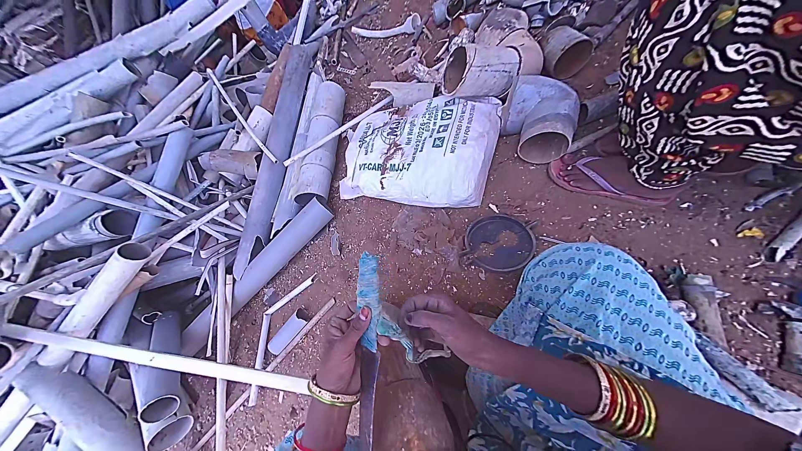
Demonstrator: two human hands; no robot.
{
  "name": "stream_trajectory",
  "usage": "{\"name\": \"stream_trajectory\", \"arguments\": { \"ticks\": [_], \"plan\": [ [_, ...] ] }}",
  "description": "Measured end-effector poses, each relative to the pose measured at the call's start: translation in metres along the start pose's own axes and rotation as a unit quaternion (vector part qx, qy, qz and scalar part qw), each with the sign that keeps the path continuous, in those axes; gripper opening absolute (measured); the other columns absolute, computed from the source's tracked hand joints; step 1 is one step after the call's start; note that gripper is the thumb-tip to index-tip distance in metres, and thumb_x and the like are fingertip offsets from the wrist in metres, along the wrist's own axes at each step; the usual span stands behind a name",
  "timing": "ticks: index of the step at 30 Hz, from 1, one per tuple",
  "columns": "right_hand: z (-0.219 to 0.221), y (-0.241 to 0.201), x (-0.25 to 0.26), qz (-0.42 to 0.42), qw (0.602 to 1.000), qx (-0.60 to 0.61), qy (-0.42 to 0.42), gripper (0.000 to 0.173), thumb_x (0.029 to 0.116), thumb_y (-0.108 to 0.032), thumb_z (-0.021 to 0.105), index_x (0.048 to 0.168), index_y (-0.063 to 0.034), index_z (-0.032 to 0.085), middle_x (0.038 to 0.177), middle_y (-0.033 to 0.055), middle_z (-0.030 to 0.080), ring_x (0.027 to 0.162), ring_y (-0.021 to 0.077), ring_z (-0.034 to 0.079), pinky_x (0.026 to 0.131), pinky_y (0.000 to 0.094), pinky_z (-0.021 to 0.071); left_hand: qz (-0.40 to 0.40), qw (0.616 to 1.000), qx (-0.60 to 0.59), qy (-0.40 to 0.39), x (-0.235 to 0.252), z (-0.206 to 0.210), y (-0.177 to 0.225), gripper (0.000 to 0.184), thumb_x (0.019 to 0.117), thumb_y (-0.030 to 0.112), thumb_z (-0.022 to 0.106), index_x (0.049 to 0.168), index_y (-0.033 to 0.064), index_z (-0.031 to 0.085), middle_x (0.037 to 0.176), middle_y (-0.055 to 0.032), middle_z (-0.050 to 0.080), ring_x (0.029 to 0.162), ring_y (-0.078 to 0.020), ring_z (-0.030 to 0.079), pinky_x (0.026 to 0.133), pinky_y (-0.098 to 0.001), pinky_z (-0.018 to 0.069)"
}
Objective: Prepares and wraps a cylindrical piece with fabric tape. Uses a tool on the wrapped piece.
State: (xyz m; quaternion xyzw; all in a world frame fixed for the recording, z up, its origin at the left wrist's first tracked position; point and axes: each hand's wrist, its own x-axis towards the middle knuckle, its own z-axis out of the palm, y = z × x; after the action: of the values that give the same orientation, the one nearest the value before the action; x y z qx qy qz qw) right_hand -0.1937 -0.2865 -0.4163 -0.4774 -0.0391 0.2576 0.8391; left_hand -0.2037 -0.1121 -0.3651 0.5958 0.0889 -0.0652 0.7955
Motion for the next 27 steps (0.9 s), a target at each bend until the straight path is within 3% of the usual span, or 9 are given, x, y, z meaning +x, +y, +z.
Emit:
{"name": "stream_trajectory", "arguments": {
  "ticks": [4, 7, 9, 13, 17, 20, 25, 27],
  "plan": [
    [-0.006, 0.003, 0.002, -0.143, 0.989, -0.042, -0.006, 0.015, 0.0971, -0.005, 0.055, 0.096, -0.0064, 0.069, 0.081, -0.0126, 0.066, 0.069, -0.0064, 0.059, 0.064, 0.0120, 0.0498, 0.011, 0.999, 0.038, -0.013, 0.000, -0.002, -0.001, 0.027, 0.0974, -0.006, 0.043, 0.090, 0.0063, 0.066, 0.071, -0.0012, 0.074, 0.058, -0.0064, 0.070, 0.055, -0.0200, 0.0597],
    [-0.002, 0.003, -0.002, -0.208, 0.971, -0.118, -0.012, 0.011, 0.0914, 0.000, 0.062, 0.095, 0.0037, 0.071, 0.086, -0.0083, 0.068, 0.077, -0.0104, 0.060, 0.071, 0.0083, 0.0501, 0.007, 0.998, 0.062, -0.022, -0.001, 0.001, -0.004, 0.022, 0.0955, -0.005, 0.048, 0.090, 0.0065, 0.066, 0.070, -0.0006, 0.074, 0.058, -0.0064, 0.070, 0.056, -0.0206, 0.0598],
    [-0.001, 0.004, -0.002, -0.210, 0.969, -0.131, 0.008, 0.010, 0.0905, 0.002, 0.060, 0.093, 0.0035, 0.070, 0.083, -0.0086, 0.066, 0.074, -0.0118, 0.057, 0.068, 0.0070, 0.0476, 0.010, 0.997, 0.066, -0.030, -0.001, 0.000, -0.004, 0.021, 0.0949, -0.005, 0.050, 0.090, 0.0067, 0.067, 0.070, -0.0003, 0.074, 0.059, -0.0065, 0.071, 0.057, -0.0208, 0.0601],
    [-0.002, -0.010, -0.001, -0.102, 0.994, -0.023, 0.042, 0.022, 0.0937, 0.001, 0.052, 0.084, -0.0135, 0.064, 0.069, -0.0157, 0.060, 0.059, -0.0074, 0.054, 0.057, 0.0111, 0.0459, 0.009, 0.997, 0.054, -0.053, -0.001, -0.002, -0.002, 0.020, 0.0942, -0.004, 0.052, 0.090, 0.0077, 0.068, 0.071, 0.0003, 0.074, 0.057, -0.0055, 0.069, 0.053, -0.0194, 0.0584],
    [0.000, -0.010, 0.000, -0.022, 0.998, 0.042, 0.037, 0.025, 0.1006, -0.003, 0.039, 0.086, -0.0140, 0.057, 0.078, -0.0089, 0.062, 0.072, 0.0022, 0.064, 0.071, 0.0212, 0.0564, 0.004, 0.997, 0.045, -0.060, 0.002, -0.001, -0.007, 0.019, 0.0947, -0.005, 0.051, 0.092, 0.0054, 0.067, 0.070, -0.0008, 0.073, 0.055, -0.0057, 0.069, 0.051, -0.0192, 0.0574],
    [0.000, -0.008, 0.000, -0.046, 0.996, 0.055, 0.054, 0.025, 0.0997, -0.003, 0.040, 0.086, -0.0141, 0.058, 0.082, -0.0085, 0.062, 0.077, 0.0023, 0.064, 0.076, 0.0223, 0.0571, -0.003, 0.998, 0.051, -0.047, 0.003, 0.002, -0.008, 0.021, 0.0958, -0.006, 0.047, 0.093, 0.0044, 0.064, 0.069, -0.0007, 0.073, 0.054, -0.0049, 0.068, 0.051, -0.0184, 0.0569],
    [-0.004, -0.009, 0.000, -0.197, 0.966, -0.153, 0.072, 0.015, 0.0970, -0.005, 0.048, 0.087, -0.0094, 0.058, 0.074, -0.0154, 0.050, 0.065, -0.0122, 0.045, 0.061, 0.0074, 0.0362, 0.002, 0.997, 0.063, -0.044, 0.001, 0.005, -0.007, 0.020, 0.0954, -0.007, 0.048, 0.093, 0.0045, 0.065, 0.069, 0.0000, 0.073, 0.055, -0.0051, 0.068, 0.051, -0.0186, 0.0571],
    [-0.003, -0.013, -0.001, -0.159, 0.981, -0.096, 0.047, 0.018, 0.0990, -0.003, 0.045, 0.088, -0.0117, 0.056, 0.070, -0.0153, 0.052, 0.061, -0.0097, 0.050, 0.058, 0.0088, 0.0417, 0.011, 0.997, 0.059, -0.050, 0.001, 0.005, -0.006, 0.020, 0.0958, -0.007, 0.048, 0.092, 0.0053, 0.064, 0.069, 0.0002, 0.073, 0.055, -0.0048, 0.068, 0.051, -0.0186, 0.0572]
  ]
}}
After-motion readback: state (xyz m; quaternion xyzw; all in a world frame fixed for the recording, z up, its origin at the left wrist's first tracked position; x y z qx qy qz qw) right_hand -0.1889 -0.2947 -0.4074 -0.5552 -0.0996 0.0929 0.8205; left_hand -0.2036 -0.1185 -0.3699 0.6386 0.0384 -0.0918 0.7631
